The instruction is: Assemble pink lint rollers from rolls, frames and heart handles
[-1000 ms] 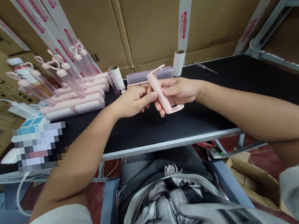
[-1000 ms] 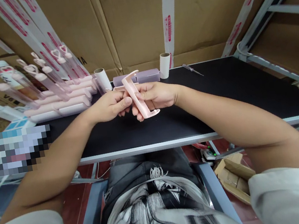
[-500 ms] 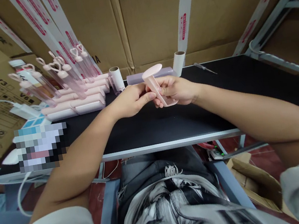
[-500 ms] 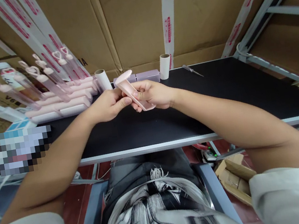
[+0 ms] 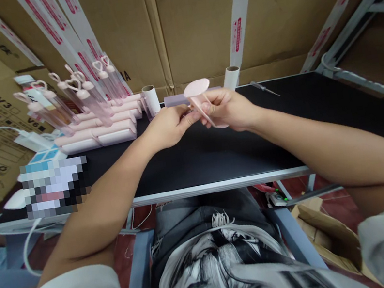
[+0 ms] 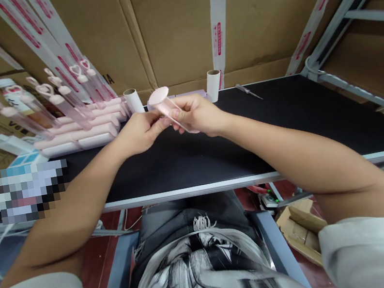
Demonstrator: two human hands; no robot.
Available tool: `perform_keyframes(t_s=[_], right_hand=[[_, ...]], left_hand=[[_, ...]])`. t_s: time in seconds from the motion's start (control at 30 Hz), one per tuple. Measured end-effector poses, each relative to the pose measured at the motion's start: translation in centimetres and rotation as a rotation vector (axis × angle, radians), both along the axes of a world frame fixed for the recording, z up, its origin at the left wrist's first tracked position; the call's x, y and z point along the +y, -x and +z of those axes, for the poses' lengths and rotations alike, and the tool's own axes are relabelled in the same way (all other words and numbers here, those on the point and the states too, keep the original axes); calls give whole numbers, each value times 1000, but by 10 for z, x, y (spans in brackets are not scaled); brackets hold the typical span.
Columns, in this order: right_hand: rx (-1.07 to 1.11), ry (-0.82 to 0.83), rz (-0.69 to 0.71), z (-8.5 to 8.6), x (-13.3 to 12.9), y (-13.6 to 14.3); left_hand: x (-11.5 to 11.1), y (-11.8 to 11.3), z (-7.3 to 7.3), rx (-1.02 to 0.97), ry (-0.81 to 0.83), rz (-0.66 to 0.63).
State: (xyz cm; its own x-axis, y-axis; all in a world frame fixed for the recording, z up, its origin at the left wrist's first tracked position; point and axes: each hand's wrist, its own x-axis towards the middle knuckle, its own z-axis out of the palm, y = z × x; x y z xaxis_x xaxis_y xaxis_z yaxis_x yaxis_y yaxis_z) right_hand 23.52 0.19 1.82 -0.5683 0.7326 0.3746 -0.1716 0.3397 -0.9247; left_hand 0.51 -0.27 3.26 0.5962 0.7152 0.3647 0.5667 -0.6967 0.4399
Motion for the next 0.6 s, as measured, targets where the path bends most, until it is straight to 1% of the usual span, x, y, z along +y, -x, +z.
perform_keyframes(t_s=[0.13, 0.2, 0.23, 0.33, 0.37, 0.4, 0.47, 0.6], right_hand=[[-91, -134, -195, 17, 7, -18], [-156, -207, -311, 20, 18, -28], [-197, -248, -391, 19, 26, -33], [-404, -365, -654, 8, 52, -45], [-494, -412, -718, 2, 60, -49], [-579, -453, -761, -3, 67, -52], [-708, -518, -802, -13, 79, -55], [-844, -646, -884, -26, 91, -53]], left_hand=[[12, 4, -7, -27, 16, 106], [14, 5, -8, -63, 17, 136], [14, 5, -7, -83, 17, 148], [11, 4, -4, -108, 21, 172], [10, 4, -3, -106, 21, 178], [9, 4, -2, -104, 20, 183], [8, 3, -2, -100, 20, 186], [8, 2, -2, -95, 19, 184]])
